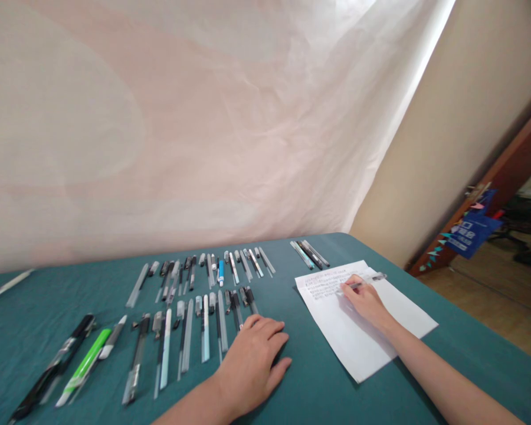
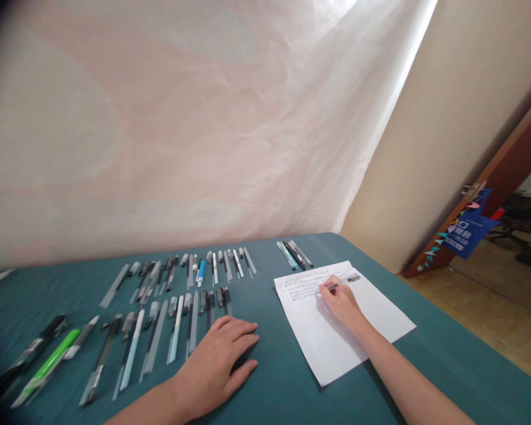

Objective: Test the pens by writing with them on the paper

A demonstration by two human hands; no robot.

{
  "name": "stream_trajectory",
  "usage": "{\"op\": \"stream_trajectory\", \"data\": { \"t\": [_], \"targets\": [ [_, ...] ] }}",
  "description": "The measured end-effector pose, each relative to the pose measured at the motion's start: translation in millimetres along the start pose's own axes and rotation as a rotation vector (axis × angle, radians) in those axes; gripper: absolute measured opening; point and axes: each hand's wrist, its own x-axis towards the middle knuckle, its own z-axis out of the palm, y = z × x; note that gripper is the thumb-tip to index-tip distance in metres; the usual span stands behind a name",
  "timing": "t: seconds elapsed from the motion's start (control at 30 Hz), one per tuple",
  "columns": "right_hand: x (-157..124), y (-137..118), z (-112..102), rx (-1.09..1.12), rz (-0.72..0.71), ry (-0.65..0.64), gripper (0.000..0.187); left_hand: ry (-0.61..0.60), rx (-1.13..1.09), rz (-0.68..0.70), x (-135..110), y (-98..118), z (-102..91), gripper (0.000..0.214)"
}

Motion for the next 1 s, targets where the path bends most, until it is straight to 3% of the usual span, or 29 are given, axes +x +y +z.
{"op": "stream_trajectory", "data": {
  "t": [1.0],
  "targets": [
    [0.7, -2.2, -0.7, 0.012, -0.011, 0.013, 0.022, -0.017, 0.024, 0.006, 0.5, -0.6, -0.4, 0.029]
  ]
}}
